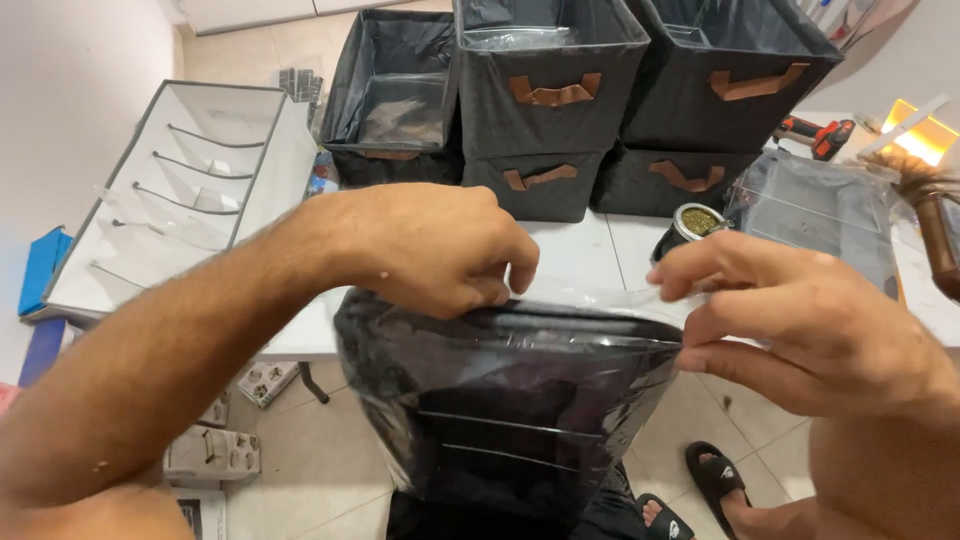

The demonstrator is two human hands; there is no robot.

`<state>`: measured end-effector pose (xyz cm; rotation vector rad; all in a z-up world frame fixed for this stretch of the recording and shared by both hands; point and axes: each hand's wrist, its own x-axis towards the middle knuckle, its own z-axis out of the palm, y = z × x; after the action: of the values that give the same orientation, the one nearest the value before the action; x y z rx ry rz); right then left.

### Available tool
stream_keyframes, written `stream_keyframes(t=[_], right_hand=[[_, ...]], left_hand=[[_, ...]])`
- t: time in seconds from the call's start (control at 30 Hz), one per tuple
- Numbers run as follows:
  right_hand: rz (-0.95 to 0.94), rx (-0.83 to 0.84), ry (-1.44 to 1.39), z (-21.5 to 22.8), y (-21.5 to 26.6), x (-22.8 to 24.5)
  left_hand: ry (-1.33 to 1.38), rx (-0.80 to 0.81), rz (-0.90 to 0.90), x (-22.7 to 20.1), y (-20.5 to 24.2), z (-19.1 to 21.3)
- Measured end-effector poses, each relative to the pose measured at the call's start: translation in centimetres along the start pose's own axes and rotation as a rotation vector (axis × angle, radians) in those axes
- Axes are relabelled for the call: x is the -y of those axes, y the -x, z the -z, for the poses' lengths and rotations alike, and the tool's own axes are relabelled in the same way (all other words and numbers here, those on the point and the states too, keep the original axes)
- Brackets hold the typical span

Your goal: Unpacking and unfolding fabric storage boxes from plastic packaging and inserting bottom supports.

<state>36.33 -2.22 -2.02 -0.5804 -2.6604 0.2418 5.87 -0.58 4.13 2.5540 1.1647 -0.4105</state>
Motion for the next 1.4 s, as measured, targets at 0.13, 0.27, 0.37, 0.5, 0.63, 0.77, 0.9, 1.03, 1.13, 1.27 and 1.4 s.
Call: stream_keyframes(t=[0.13, 0.27, 0.37, 0.5, 0.63, 0.77, 0.9, 1.03, 1.13, 1.27, 1.4], right_hand=[[-0.135, -0.424, -0.486, -2.1, 0.9, -0.2], [-0.092, -0.287, -0.422, -2.7, 0.2, -0.6], [-0.161, -0.431, -0.279, -2.8, -0.1, 0.6], [-0.257, -0.435, 0.188, -2.4, -1.3, 2.4], [-0.425, -0.245, 0.316, -0.9, -1.3, 3.0], [-0.386, -0.180, 0.302, -0.1, -0.5, 1.5], [-0.438, -0.262, 0.155, -0.2, 0.1, 1.0], [-0.378, -0.243, 0.220, -0.5, 0.7, 1.0], [-0.350, -0.192, 0.250, -0.4, 0.8, 0.7], [-0.242, -0.088, 0.325, 0.6, 1.5, -0.4], [-0.205, 0.134, 0.403, 1.5, 2.2, -0.4]], left_hand=[[0.141, -0.053, 0.002, -0.4, 1.0, 0.6], [0.137, -0.132, -0.056, -0.1, 1.2, 0.4], [0.082, -0.226, -0.104, -0.2, 1.3, 0.1], [-0.002, -0.292, -0.099, -0.2, 1.1, -0.4], [-0.166, -0.162, 0.094, -2.4, 3.5, 0.4], [-0.140, -0.009, 0.397, -2.6, 6.8, 1.1], [-0.296, -0.311, 0.129, 1.0, 8.8, -1.8], [-0.526, -0.539, -0.215, 2.9, 9.3, -5.0], [-0.399, -0.273, 0.152, 3.5, 9.6, -5.3], [-0.301, -0.187, 0.297, 4.6, 10.9, -4.4], [-0.187, -0.325, 0.052, 7.1, 12.1, -6.7]])
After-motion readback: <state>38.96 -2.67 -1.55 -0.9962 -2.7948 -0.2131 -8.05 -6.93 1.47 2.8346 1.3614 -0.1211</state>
